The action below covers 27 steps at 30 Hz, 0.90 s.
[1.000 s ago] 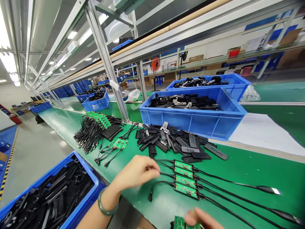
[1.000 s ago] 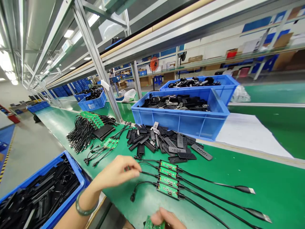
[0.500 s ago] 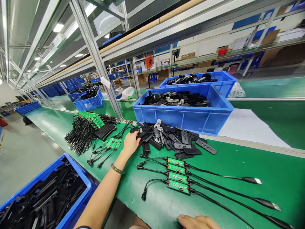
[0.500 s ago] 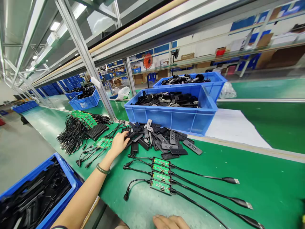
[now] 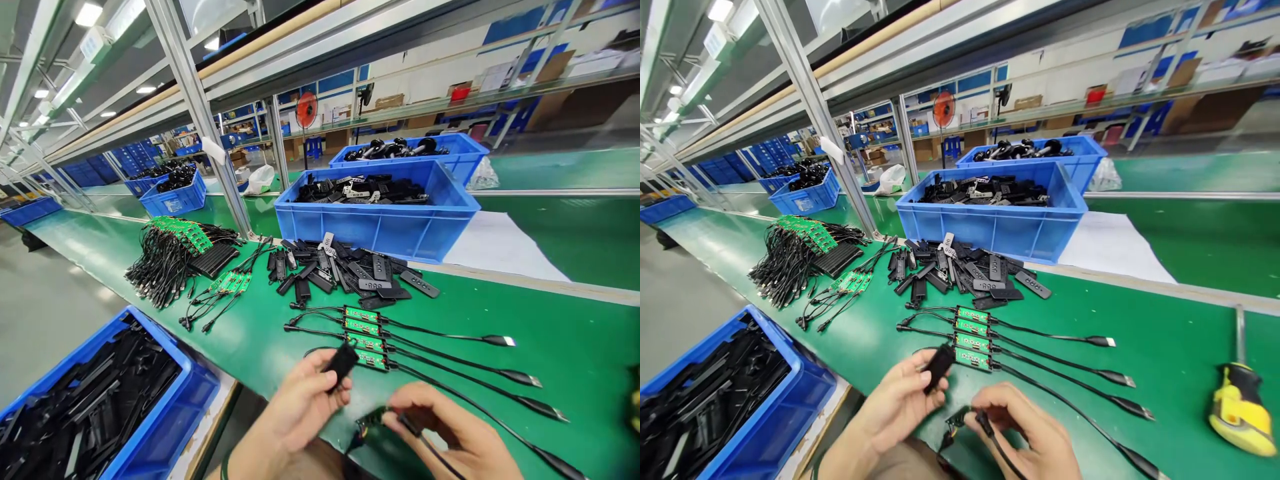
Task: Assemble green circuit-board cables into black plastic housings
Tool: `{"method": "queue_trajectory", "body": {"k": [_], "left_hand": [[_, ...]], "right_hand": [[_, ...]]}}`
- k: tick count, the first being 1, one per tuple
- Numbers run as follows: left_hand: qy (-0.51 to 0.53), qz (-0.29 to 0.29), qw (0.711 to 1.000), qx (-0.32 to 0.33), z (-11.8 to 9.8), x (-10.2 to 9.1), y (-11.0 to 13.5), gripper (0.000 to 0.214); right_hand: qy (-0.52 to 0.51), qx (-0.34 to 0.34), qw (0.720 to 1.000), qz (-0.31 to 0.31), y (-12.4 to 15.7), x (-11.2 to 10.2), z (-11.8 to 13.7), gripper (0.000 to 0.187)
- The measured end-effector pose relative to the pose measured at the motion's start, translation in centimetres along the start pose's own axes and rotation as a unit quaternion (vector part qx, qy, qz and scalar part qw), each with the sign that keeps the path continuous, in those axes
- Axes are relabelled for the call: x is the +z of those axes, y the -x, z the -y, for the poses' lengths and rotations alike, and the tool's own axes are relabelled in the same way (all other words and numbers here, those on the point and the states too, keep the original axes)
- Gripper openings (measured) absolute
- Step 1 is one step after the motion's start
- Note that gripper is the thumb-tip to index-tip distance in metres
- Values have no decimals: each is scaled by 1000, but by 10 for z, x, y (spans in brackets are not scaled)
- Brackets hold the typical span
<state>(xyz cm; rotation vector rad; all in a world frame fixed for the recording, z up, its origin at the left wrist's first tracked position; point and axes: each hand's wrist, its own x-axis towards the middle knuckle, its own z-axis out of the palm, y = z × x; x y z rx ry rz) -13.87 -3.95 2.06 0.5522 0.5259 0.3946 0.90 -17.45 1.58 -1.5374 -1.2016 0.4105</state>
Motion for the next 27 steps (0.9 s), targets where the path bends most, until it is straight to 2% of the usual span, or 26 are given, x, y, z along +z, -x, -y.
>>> {"method": "queue_trajectory", "body": {"k": [3, 6, 8, 13, 17, 24, 27], "left_hand": [[20, 21, 999, -22, 24, 3, 9, 39], [32, 42, 998, -38, 30, 3, 13, 36], [38, 60, 996, -55, 30, 0, 15, 34], [64, 85, 992, -72, 36, -4, 19, 38], [64, 84, 993, -54, 44, -1, 20, 39], [-8, 78, 997, -10, 48, 8, 16, 42], [-71, 74, 994, 25, 55, 7, 13, 46]], "right_hand": [[-72, 62, 995, -15, -3, 5, 0, 16], [-120, 120, 985, -14, -6, 8, -1, 17], [-128, 136, 982, -16, -7, 9, 1, 17], [-111, 143, 983, -15, -8, 11, 3, 21], [-61, 111, 992, -29, -8, 13, -3, 21], [-43, 105, 993, -44, -8, 18, -9, 22], [-31, 104, 993, -46, -3, 23, -8, 18]]}}
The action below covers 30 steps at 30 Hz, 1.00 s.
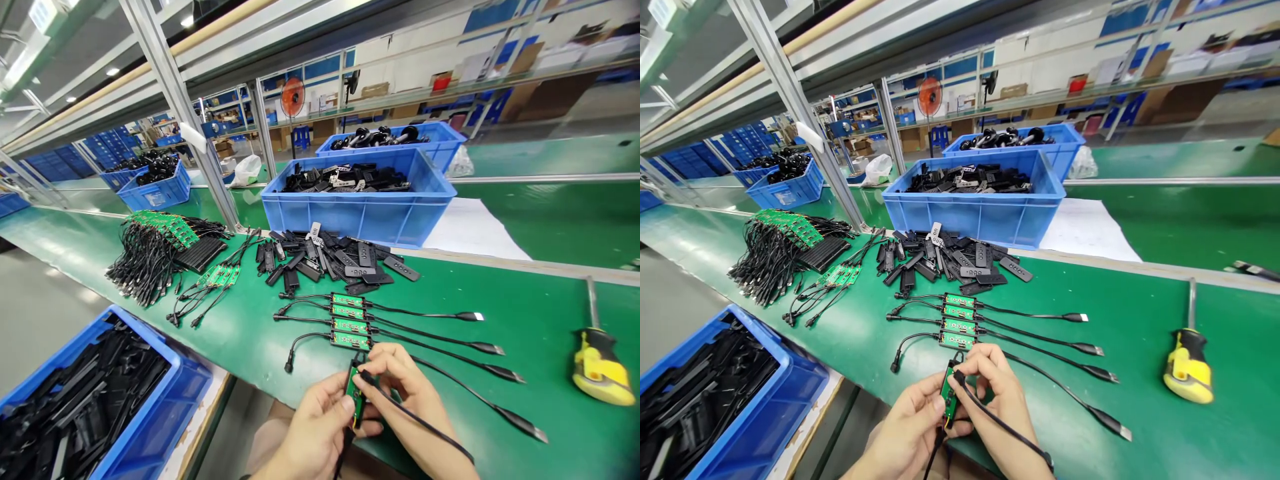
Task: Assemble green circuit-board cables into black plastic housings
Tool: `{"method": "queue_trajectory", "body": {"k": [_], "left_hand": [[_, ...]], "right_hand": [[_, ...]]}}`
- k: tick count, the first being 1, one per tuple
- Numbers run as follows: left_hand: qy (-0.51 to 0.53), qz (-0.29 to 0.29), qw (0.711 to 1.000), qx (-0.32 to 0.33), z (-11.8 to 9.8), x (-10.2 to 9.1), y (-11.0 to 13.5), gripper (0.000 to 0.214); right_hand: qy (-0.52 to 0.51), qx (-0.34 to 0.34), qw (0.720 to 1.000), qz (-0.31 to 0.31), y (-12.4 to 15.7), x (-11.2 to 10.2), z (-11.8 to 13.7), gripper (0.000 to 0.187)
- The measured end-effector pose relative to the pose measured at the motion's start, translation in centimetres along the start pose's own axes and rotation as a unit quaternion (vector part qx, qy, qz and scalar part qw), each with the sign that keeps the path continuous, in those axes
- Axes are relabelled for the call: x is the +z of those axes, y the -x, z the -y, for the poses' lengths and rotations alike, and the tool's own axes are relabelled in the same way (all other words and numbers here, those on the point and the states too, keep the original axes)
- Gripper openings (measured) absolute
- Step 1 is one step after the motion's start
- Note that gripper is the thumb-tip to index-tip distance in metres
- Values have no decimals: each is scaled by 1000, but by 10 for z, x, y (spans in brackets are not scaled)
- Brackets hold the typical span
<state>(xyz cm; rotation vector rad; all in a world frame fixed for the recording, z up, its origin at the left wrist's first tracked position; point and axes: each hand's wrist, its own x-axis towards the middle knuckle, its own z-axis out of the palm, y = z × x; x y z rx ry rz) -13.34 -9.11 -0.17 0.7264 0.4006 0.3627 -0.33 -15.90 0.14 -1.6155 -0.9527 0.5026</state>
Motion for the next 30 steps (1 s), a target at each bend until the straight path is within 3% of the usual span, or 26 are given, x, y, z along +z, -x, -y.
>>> {"method": "queue_trajectory", "body": {"k": [2, 4, 7, 9, 14, 18, 20, 23, 25, 27, 29, 30], "left_hand": [[-69, -8, 997, 37, 5, -2, -1, 45], [-144, -26, 987, 68, 10, -4, -2, 43], [-234, -55, 967, 87, 13, -9, -1, 41], [-278, -69, 954, 89, 12, -12, 2, 38], [-354, -85, 925, 109, 8, -12, 6, 27], [-380, -57, 919, 93, -7, -10, 6, 27], [-413, -44, 907, 78, -22, -12, 4, 29], [-542, -31, 836, 84, -47, -16, 0, 25], [-613, -3, 786, 83, -59, -19, -4, 24], [-648, 20, 757, 78, -62, -20, -9, 24], [-673, 18, 736, 76, -60, -22, -14, 24], [-682, 14, 727, 76, -58, -23, -16, 24]], "right_hand": [[-33, 40, 999, -12, 5, 4, -3, 20], [-95, 104, 990, -9, 10, 8, -5, 41], [-163, 166, 970, 67, 16, 13, -7, 49], [-180, 166, 965, 90, 18, 15, -6, 46], [-172, 150, 972, 51, 20, 24, -1, 36], [-73, 96, 992, 42, 16, 14, 4, 37], [0, 75, 992, 98, 16, 0, 6, 37], [-11, 90, 968, 235, 20, -21, 6, 46], [-10, 34, 976, 215, 23, -28, 2, 35], [90, -90, 985, 115, 23, -30, -7, 22], [212, -189, 957, 66, 21, -28, -17, 16], [247, -210, 943, 72, 19, -27, -22, 14]]}}
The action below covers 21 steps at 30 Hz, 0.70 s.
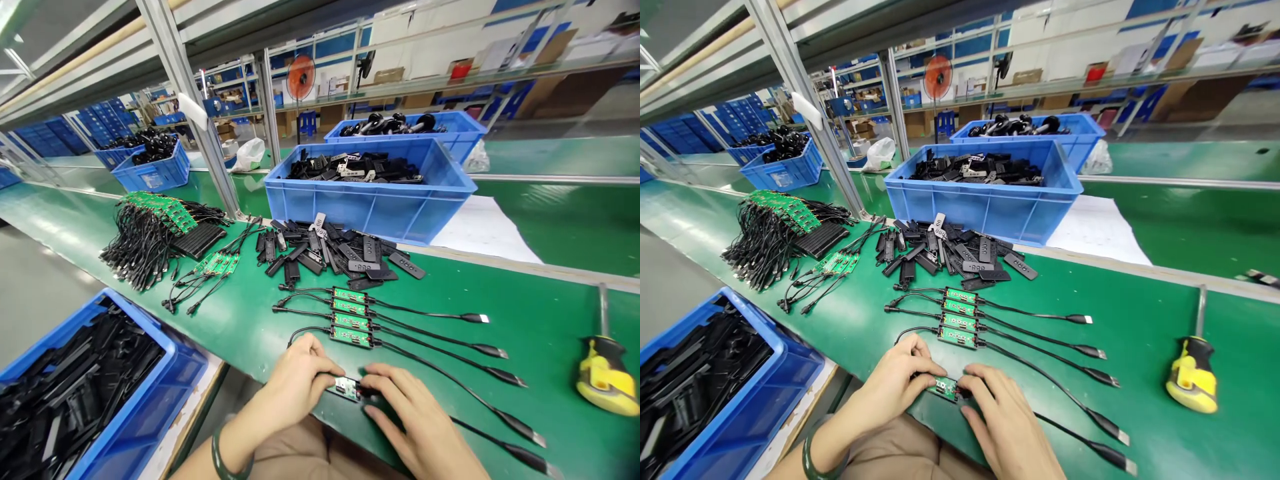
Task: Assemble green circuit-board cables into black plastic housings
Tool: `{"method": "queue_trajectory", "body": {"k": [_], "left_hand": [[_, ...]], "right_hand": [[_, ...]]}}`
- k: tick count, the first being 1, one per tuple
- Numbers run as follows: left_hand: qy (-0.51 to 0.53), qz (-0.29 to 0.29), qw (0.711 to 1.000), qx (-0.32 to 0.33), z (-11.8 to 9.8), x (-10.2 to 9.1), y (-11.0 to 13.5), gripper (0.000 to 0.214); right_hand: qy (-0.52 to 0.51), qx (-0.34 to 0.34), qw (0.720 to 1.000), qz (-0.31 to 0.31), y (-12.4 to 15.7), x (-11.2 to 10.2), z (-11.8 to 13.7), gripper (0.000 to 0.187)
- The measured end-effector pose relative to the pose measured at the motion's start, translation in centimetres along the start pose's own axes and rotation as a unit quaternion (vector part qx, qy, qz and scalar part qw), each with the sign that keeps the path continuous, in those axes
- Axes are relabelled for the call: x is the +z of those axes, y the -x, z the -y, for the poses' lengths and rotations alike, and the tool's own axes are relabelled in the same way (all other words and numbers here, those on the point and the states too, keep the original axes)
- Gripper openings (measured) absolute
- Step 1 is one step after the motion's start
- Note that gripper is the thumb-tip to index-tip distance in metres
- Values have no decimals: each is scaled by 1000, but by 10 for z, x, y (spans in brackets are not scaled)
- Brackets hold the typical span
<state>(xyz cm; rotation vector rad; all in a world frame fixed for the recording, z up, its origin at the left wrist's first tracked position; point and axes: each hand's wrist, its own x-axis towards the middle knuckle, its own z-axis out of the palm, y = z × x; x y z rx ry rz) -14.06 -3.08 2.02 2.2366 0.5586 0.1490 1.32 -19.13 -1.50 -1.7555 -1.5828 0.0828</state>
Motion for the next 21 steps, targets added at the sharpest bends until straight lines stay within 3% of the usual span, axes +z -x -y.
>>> {"method": "queue_trajectory", "body": {"k": [2, 8, 21], "left_hand": [[-12, -2, 1000, -4, 2, 4, -2, 24], [-10, 5, 1000, -9, 7, 6, -4, 25], [-15, 11, 1000, -5, 11, 7, -6, 24]], "right_hand": [[9, -4, 1000, 29, -1, 4, -6, 15], [-51, 67, 994, 72, -7, -4, -6, 11], [6, -88, 994, 62, 1, -2, -18, 29]]}}
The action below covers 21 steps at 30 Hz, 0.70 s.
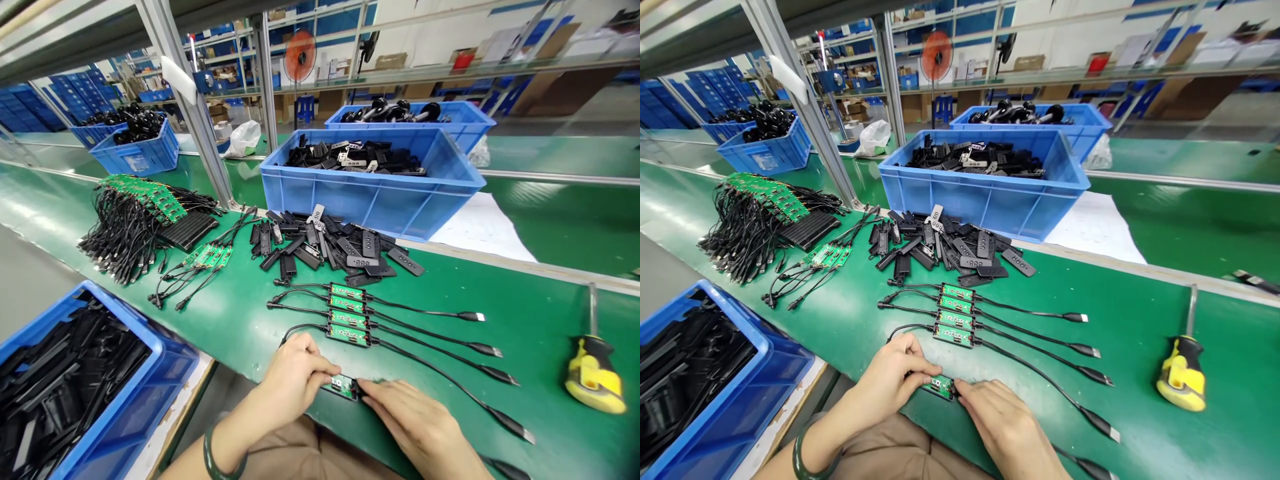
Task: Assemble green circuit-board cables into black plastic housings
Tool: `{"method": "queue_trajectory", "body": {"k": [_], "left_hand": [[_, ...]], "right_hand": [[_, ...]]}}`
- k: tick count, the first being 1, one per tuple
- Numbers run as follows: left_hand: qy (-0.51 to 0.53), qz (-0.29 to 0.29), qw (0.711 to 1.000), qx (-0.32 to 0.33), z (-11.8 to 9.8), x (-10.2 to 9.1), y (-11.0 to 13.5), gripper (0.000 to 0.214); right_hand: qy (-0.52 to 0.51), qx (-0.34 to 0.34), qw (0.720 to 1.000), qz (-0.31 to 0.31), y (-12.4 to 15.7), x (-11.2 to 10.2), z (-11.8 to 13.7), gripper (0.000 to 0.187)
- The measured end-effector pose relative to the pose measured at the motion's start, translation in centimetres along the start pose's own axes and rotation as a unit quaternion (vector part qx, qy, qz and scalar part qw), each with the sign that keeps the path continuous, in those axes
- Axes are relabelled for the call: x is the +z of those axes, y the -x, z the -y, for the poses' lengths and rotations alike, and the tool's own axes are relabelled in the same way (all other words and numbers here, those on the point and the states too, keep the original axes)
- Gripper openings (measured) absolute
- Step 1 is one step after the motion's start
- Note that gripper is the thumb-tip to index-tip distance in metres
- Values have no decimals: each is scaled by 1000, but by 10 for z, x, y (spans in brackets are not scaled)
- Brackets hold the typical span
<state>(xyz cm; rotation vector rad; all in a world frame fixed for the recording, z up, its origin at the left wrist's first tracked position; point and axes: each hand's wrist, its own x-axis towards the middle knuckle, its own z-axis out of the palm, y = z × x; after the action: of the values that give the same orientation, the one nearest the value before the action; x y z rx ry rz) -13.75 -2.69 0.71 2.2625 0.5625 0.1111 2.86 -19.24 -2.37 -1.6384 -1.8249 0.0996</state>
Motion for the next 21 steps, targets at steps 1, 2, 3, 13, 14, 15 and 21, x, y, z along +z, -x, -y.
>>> {"method": "queue_trajectory", "body": {"k": [1, 2, 3, 13, 14, 15, 21], "left_hand": [[1, 2, 1000, -1, 0, 0, 0, 24], [3, 2, 1000, -2, 0, 0, 0, 24], [5, 2, 1000, -4, 0, -1, 0, 24], [9, 0, 1000, -9, 0, 1, -1, 26], [8, 0, 1000, -9, 1, 1, -1, 26], [8, 1, 1000, -9, 1, 0, -1, 26], [18, -6, 1000, -8, 2, -1, -2, 25]], "right_hand": [[9, -11, 1000, 4, 2, 1, 0, 30], [19, -21, 1000, 11, 3, 2, 1, 31], [32, -28, 999, 15, 3, 1, 2, 32], [266, -135, 953, 50, -1, 3, 19, 43], [294, -141, 944, 50, -1, 6, 21, 42], [316, -145, 936, 53, -1, 9, 23, 41], [273, -105, 955, 56, -10, 5, 23, 32]]}}
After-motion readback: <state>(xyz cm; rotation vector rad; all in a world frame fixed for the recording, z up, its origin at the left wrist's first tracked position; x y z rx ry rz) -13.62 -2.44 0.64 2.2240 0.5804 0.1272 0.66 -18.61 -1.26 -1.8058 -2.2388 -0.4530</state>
